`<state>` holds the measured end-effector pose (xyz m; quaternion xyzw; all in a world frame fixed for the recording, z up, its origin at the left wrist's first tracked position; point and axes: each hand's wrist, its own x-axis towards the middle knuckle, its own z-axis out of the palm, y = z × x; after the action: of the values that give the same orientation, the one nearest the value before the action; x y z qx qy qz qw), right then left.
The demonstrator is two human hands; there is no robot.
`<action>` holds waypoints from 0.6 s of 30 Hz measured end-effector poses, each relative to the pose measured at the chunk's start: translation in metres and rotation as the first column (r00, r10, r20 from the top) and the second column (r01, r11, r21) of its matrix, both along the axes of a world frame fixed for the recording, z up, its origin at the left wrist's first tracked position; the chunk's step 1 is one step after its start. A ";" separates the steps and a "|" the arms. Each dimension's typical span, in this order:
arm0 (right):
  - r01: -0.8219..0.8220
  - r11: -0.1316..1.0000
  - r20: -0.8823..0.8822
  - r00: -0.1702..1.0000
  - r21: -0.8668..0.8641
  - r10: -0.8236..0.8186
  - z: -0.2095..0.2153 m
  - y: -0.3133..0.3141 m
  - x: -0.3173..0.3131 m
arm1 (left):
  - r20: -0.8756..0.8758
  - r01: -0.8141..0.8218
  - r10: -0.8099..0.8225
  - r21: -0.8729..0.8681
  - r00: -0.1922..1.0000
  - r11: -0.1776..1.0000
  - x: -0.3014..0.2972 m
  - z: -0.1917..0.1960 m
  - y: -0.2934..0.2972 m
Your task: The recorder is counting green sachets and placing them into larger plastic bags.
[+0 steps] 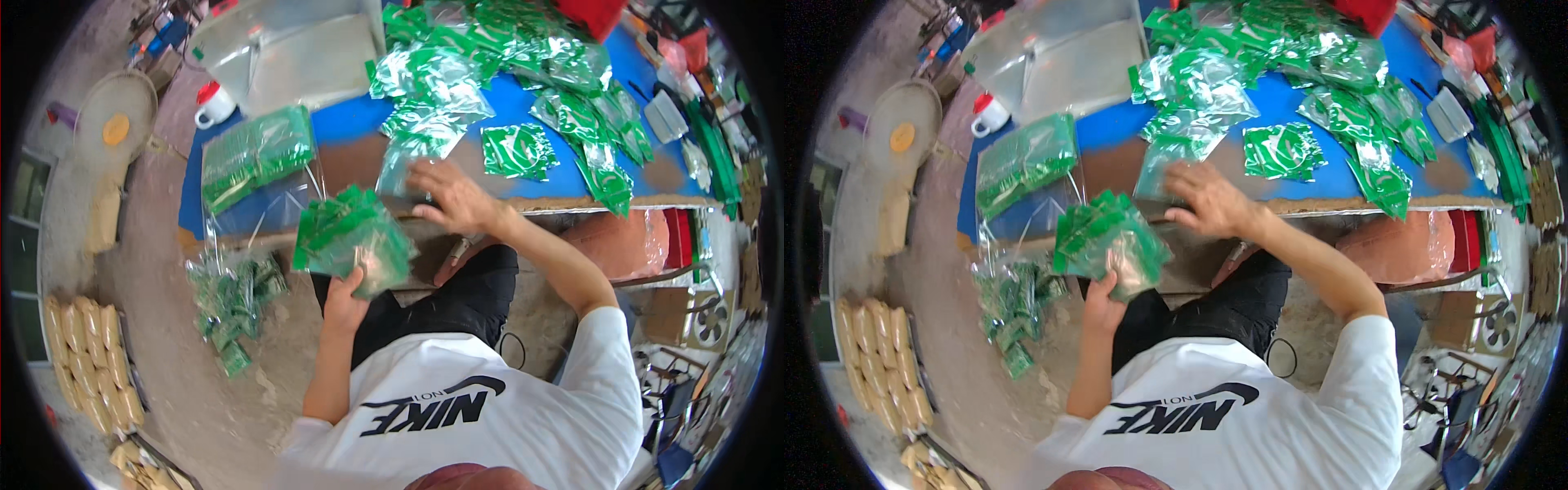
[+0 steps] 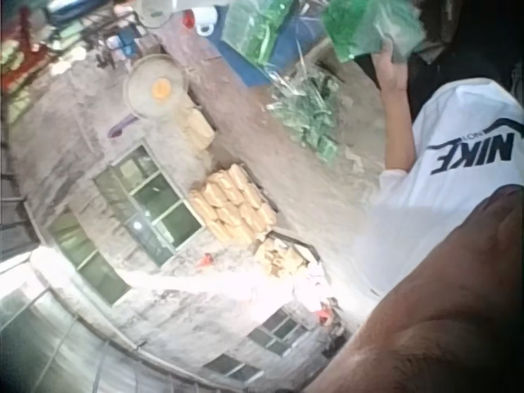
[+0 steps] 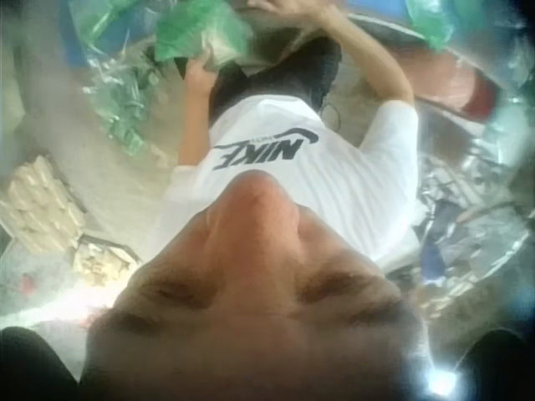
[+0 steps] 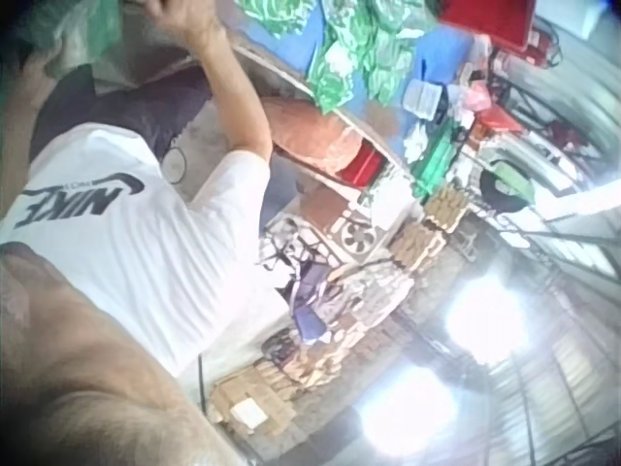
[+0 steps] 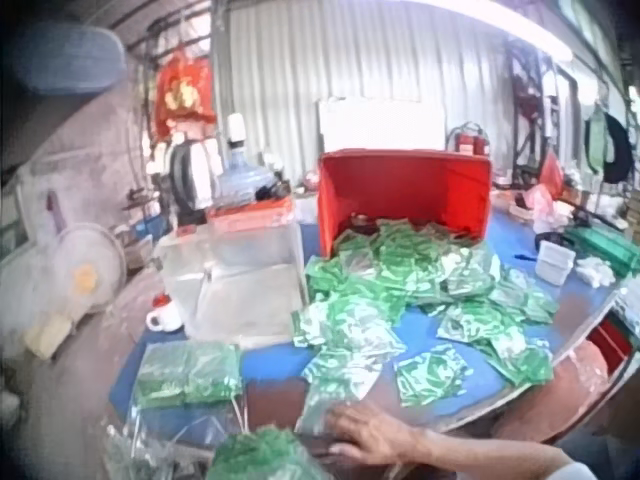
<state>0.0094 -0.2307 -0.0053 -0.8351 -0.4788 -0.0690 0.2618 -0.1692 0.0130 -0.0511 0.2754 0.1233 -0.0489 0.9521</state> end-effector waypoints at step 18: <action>0.625 0.743 0.322 0.671 0.240 -0.668 -0.033 -0.023 0.108 | -0.121 0.050 -0.033 0.144 0.992 0.988 0.020 -0.016 -0.019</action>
<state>0.1175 -0.2540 -0.0380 -0.9036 -0.1890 -0.3469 0.1655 -0.1490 -0.0057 -0.0673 0.3438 0.1772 -0.0757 0.9190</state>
